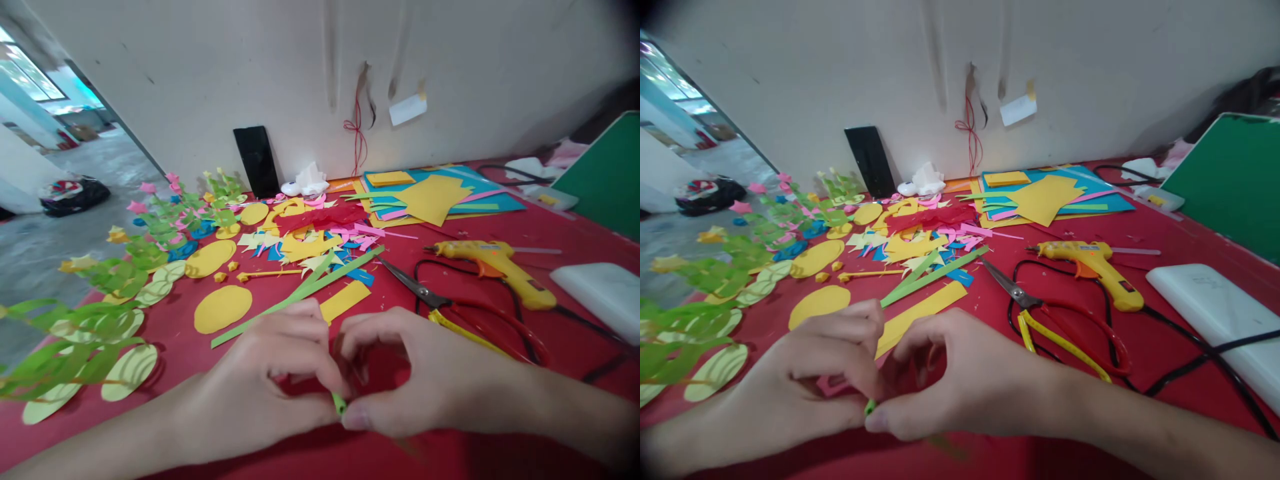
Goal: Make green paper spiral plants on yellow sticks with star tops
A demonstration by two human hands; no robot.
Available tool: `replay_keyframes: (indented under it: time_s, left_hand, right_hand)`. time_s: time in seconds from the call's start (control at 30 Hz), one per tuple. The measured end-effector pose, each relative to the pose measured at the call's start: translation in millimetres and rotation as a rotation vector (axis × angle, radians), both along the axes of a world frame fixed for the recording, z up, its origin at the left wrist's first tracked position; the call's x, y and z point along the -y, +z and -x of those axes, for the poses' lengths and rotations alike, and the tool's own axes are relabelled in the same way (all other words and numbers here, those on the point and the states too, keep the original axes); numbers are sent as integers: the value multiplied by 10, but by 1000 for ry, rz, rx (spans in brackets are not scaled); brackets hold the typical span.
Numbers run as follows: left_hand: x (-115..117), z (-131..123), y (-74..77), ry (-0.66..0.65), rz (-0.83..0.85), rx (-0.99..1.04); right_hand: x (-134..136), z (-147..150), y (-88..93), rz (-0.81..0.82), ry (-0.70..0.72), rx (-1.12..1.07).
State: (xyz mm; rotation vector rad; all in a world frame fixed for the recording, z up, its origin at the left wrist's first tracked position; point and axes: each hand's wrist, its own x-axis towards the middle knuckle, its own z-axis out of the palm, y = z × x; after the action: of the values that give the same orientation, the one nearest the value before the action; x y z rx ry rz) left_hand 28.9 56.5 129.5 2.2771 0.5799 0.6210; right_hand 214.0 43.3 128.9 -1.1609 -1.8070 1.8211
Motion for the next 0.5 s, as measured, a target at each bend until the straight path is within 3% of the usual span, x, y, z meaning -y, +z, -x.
replay_keyframes:
  time_s: [0.27,0.5]
  left_hand:
    - [46,22,-77,53,31,10]
    - [26,14,67,-148,-18,-175]
  right_hand:
    - [49,26,-66,26,-47,-96]
    - [37,15,-5,59,-6,-4]
